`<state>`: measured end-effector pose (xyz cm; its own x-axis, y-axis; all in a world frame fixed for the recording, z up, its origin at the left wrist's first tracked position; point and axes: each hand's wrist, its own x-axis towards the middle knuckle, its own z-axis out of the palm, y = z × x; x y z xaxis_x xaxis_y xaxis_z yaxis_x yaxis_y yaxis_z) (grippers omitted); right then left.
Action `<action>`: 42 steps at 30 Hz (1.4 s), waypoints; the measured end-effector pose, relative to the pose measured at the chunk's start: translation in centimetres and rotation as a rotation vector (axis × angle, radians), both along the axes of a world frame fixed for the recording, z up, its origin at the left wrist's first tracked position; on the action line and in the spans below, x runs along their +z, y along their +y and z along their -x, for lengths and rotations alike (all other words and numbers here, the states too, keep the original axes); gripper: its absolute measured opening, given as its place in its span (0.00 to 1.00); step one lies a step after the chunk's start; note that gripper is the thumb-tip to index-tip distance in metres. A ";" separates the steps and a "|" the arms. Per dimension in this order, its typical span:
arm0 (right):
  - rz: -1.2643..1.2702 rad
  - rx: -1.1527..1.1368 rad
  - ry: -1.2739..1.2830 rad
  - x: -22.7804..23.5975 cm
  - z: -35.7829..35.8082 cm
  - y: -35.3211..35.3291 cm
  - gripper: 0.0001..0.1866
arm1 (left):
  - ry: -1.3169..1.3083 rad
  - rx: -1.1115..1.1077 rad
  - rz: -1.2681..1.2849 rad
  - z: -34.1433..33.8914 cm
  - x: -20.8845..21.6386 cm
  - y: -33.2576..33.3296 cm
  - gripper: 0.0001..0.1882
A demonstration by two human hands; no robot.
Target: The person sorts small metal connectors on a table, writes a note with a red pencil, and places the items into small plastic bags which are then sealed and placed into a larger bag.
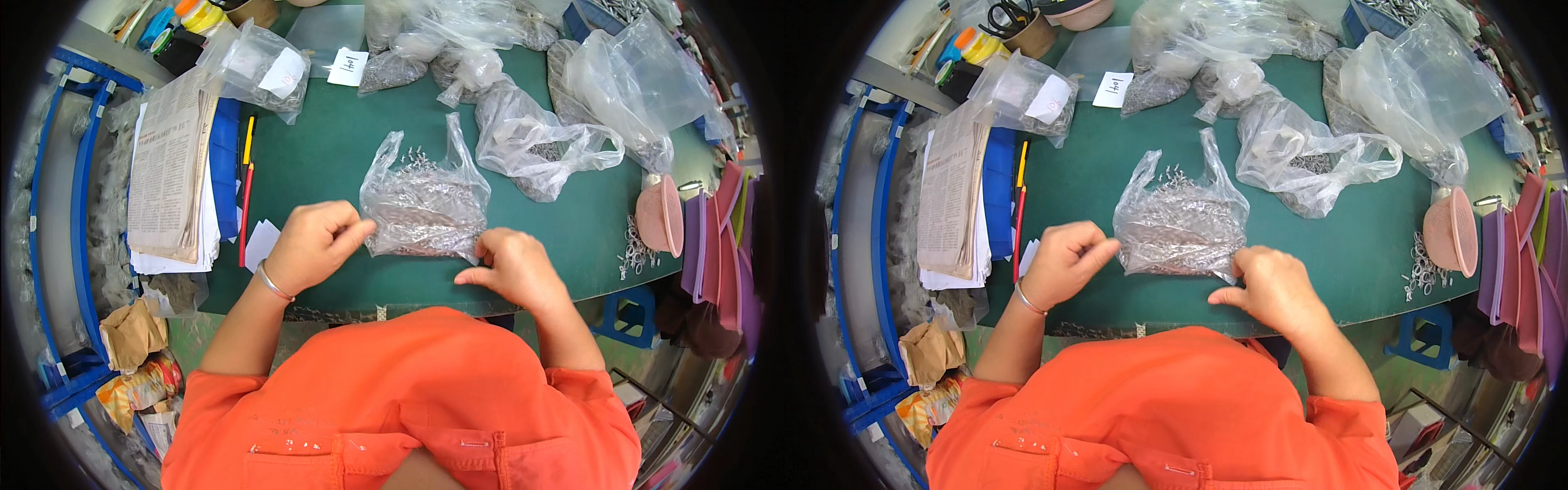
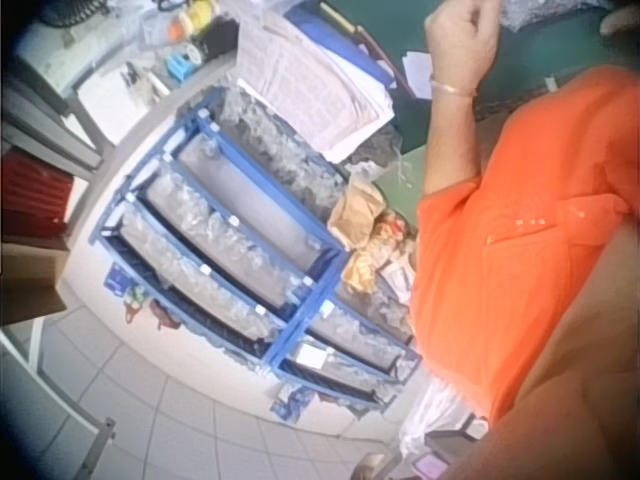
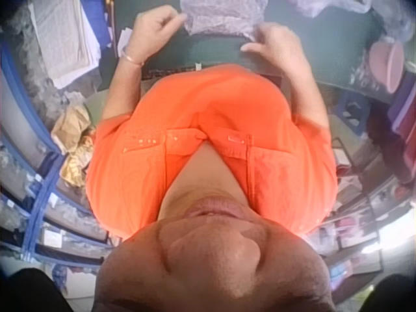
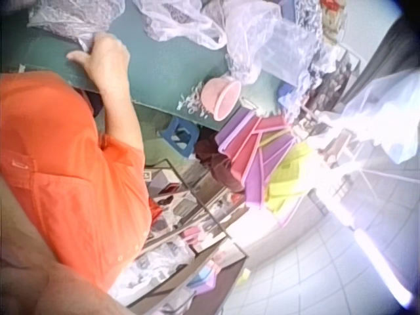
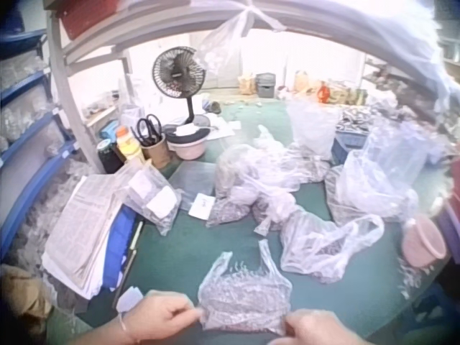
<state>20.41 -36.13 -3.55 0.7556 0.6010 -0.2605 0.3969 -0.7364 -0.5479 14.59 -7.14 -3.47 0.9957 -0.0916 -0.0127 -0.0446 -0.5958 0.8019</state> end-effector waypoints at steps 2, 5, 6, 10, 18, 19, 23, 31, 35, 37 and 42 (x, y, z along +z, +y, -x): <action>0.011 -0.036 -0.072 -0.8 1.1 0.1 0.19 | 0.027 -0.099 -0.133 0.5 -0.2 -0.2 0.17; 0.002 -0.082 -0.179 -1.9 1.8 0.1 0.15 | 0.044 -0.129 -0.157 1.4 -1.3 -1.2 0.16; -0.006 -0.091 -0.220 -2.2 1.9 0.1 0.14 | -0.030 -0.124 -0.182 1.5 -2.0 -1.4 0.14; -0.136 -0.098 -0.112 -2.3 1.9 -0.2 0.11 | -0.182 -0.103 -0.209 1.5 -3.0 -2.0 0.09; -0.580 -0.354 0.382 -0.3 -1.8 -0.5 0.10 | -0.158 0.118 0.057 0.3 -0.7 -1.6 0.13; -0.665 -0.385 0.439 -0.2 -2.2 -0.3 0.10 | -0.169 0.152 0.082 -0.1 -0.1 -1.7 0.13; -0.914 -0.438 0.450 1.5 -3.6 1.0 0.08 | -0.220 0.294 0.138 -1.4 1.1 -1.5 0.14; -1.050 -0.432 0.310 4.2 -5.2 2.4 0.08 | -0.360 0.385 0.203 -2.5 3.4 -1.6 0.14; -1.143 -0.409 0.243 4.7 -4.9 2.7 0.07 | -0.396 0.414 0.260 -2.2 4.2 -1.9 0.13; -1.207 -0.387 0.201 4.9 -4.6 2.9 0.06 | -0.460 0.381 0.244 -2.1 4.4 -1.8 0.12; -1.356 -0.315 0.067 5.4 -4.3 3.5 0.05 | -0.630 0.279 0.267 -2.3 4.5 -1.5 0.09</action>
